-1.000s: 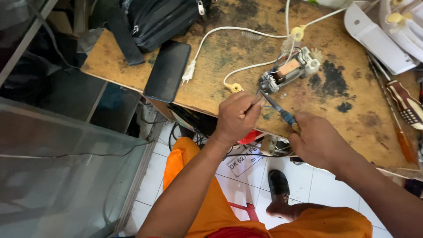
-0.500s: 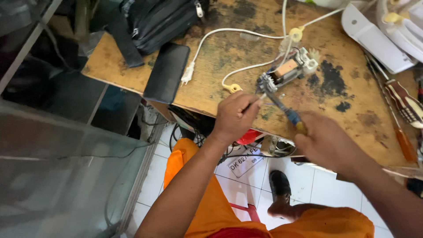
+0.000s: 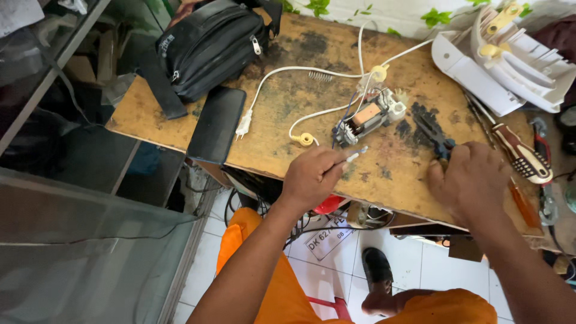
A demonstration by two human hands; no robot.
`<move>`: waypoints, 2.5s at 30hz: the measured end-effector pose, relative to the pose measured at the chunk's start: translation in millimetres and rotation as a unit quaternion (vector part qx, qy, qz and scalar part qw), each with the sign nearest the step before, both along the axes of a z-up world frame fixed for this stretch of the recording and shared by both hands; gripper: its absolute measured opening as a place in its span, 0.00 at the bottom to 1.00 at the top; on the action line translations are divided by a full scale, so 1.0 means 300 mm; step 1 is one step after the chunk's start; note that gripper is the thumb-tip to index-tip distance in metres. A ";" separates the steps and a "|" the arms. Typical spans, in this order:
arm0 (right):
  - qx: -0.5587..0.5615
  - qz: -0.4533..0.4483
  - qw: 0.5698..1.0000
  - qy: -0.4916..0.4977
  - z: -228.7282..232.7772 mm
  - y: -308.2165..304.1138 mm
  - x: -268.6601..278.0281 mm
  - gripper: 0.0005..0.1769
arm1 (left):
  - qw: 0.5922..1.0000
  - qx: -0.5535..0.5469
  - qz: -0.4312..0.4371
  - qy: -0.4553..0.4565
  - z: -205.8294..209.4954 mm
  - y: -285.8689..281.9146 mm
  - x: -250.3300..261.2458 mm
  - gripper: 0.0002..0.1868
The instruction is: The person uses pliers to strip and cut wires connected to a small motor assembly on a workbench. They repeatedly twist and arrange the wires by hand, then use the pliers to trim excess wire and adjust connections.
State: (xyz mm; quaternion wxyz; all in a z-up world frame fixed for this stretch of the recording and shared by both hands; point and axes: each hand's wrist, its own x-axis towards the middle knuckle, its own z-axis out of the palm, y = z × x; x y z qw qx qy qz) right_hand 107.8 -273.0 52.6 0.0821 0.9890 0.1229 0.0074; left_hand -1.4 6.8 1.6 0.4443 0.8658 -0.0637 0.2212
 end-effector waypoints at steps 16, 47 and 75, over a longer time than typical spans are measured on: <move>0.144 0.063 0.985 -0.068 0.057 0.055 -0.064 0.27 | 0.998 0.061 0.002 -0.014 0.015 -0.019 0.006 0.08; 0.652 0.057 0.744 0.131 -0.093 0.293 -0.175 0.04 | 0.990 0.047 0.014 -0.132 -0.029 -0.019 0.034 0.06; 0.568 0.224 0.790 -0.060 -0.116 0.203 -0.120 0.06 | 0.929 -0.356 -0.018 0.097 -0.031 -0.007 0.035 0.13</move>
